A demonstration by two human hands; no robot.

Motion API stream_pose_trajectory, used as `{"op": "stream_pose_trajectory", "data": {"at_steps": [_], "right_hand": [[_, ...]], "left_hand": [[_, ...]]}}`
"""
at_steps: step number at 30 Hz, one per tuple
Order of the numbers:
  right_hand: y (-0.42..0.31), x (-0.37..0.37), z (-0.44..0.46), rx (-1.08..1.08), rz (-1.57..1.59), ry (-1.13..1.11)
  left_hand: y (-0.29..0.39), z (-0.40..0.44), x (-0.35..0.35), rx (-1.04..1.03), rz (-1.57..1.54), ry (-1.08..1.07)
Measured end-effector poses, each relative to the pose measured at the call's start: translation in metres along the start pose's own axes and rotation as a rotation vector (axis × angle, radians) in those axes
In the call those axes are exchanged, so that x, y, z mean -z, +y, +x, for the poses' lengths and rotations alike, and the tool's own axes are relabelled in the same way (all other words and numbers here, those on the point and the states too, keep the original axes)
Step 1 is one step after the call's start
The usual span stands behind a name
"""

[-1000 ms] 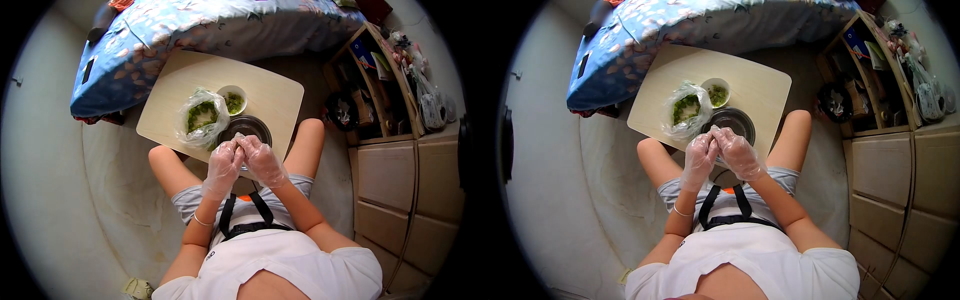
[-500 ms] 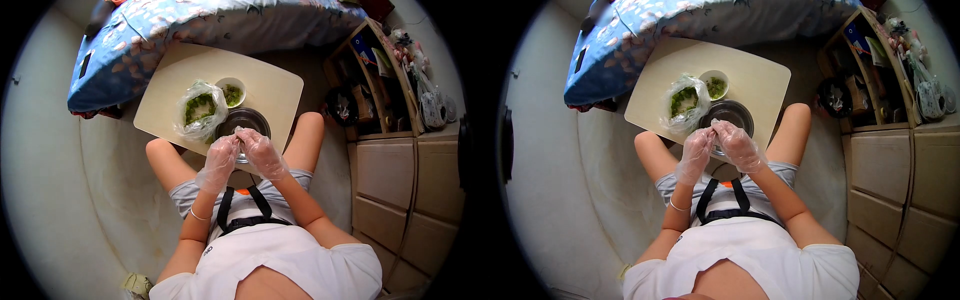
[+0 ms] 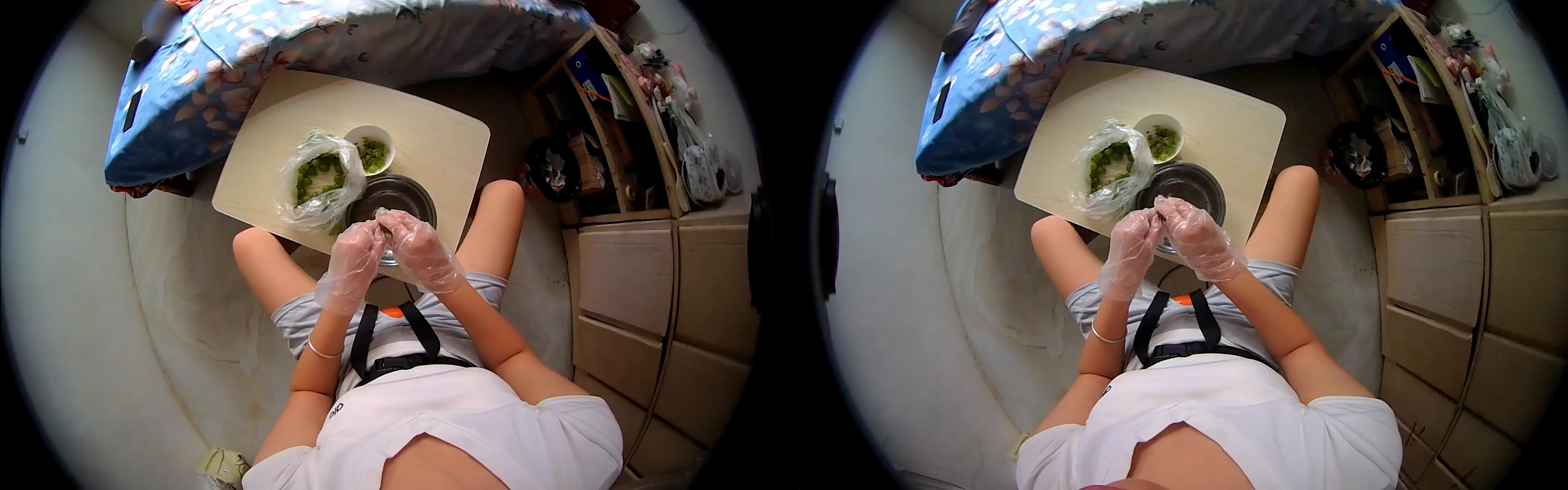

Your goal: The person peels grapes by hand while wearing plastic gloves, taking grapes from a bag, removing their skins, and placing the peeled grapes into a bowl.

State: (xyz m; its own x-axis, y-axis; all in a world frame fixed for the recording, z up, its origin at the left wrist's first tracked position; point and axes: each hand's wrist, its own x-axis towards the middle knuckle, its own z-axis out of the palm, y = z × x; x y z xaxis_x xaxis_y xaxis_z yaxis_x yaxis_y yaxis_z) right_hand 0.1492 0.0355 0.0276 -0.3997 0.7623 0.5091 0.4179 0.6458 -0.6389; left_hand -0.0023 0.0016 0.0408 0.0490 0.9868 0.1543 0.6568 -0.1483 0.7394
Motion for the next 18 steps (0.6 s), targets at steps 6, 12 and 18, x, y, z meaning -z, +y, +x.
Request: {"op": "stream_pose_trajectory", "data": {"at_steps": [6,12,18], "right_hand": [[-0.004,0.004,0.002,-0.122,0.179,-0.033],[0.007,-0.006,-0.007,-0.524,0.782,-0.071],[0.018,-0.009,-0.014,-0.697,1.179,-0.047]], "left_hand": [[-0.005,-0.001,0.001,-0.017,-0.061,0.073],[-0.004,-0.001,0.011,0.158,-0.304,0.023],[-0.004,-0.002,0.011,0.379,-0.707,-0.038]]}}
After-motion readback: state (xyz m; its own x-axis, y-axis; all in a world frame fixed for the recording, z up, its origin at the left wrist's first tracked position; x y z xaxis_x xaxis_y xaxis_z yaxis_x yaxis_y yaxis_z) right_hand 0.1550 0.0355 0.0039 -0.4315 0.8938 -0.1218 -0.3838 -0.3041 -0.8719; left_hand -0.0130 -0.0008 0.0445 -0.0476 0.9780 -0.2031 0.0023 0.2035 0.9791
